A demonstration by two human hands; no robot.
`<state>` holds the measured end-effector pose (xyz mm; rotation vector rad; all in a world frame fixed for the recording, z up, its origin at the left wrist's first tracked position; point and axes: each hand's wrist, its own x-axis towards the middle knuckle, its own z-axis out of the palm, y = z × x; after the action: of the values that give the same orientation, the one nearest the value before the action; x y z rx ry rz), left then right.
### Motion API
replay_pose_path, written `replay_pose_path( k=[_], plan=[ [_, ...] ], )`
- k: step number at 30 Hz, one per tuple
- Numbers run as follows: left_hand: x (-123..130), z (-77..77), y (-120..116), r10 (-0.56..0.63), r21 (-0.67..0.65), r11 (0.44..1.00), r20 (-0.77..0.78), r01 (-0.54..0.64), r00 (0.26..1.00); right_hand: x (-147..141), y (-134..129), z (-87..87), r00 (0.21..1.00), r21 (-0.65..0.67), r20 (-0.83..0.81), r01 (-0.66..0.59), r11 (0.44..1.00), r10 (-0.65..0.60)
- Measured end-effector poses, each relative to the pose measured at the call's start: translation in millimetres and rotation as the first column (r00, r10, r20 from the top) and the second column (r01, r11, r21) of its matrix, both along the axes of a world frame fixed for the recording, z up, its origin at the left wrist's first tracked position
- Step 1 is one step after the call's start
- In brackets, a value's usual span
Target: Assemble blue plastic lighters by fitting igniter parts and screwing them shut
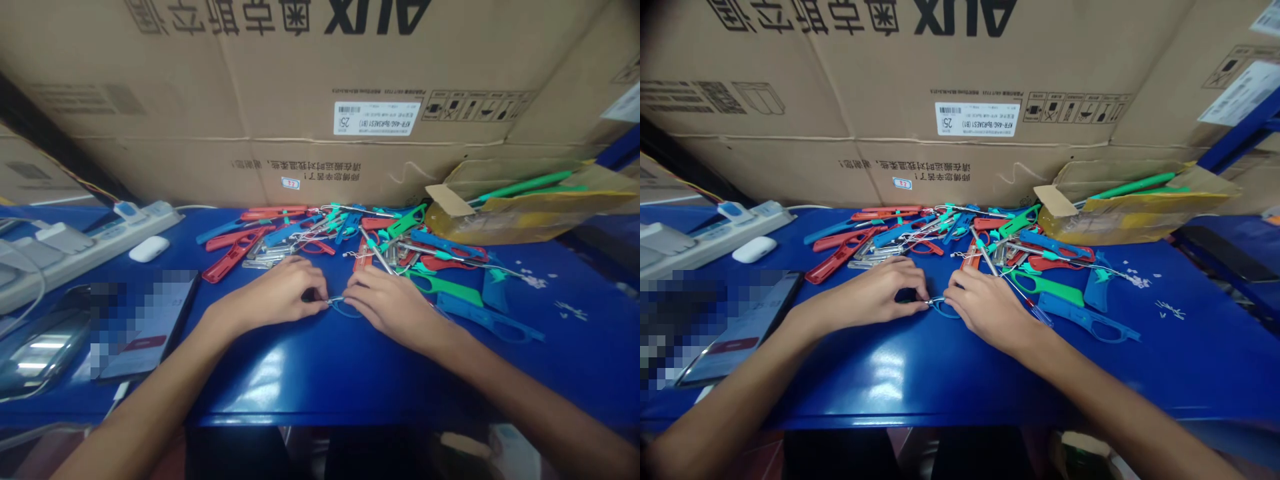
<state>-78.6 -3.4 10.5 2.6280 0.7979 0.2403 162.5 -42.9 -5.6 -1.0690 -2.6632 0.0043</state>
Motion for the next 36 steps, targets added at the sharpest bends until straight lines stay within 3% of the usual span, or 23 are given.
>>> replay_pose_path(
  k=[6,11,15,19,21,28,33,36],
  plan=[
    [1.2,1.5,-2.0,0.010,0.010,1.000,-0.001,-0.010,1.000,-11.0,6.7,12.9,0.986,-0.141,0.116,0.137,0.981,-0.121],
    [2.6,0.9,-3.0,0.010,0.015,1.000,-0.002,-0.010,1.000,-29.0,25.1,44.0,0.941,-0.330,0.321,0.217,0.919,-0.107],
    [2.7,-0.4,-2.9,0.014,0.022,1.000,0.002,-0.014,1.000,-44.5,49.8,62.9,0.888,-0.550,0.455,0.224,0.805,0.063],
    [2.8,-0.1,-3.4,0.011,0.014,1.000,0.004,-0.011,1.000,-46.0,74.1,64.3,0.884,-0.757,0.405,0.182,0.628,0.232],
    [3.6,0.5,-3.6,0.016,0.014,1.000,-0.005,-0.016,1.000,-43.9,80.9,62.6,0.886,-0.798,0.377,0.163,0.580,0.270],
    [8.3,3.6,-5.0,0.055,0.062,0.997,-0.080,-0.050,0.995,-39.9,82.6,60.0,0.893,-0.773,0.382,0.166,0.612,0.240],
    [8.6,3.9,-6.3,0.059,0.093,0.994,-0.086,-0.051,0.995,-39.3,82.5,60.1,0.922,-0.795,0.331,0.159,0.586,0.199],
    [8.3,2.6,-6.1,0.058,0.100,0.994,-0.085,-0.049,0.995,-41.5,79.3,62.0,0.946,-0.772,0.291,0.144,0.619,0.143]
  ],
)
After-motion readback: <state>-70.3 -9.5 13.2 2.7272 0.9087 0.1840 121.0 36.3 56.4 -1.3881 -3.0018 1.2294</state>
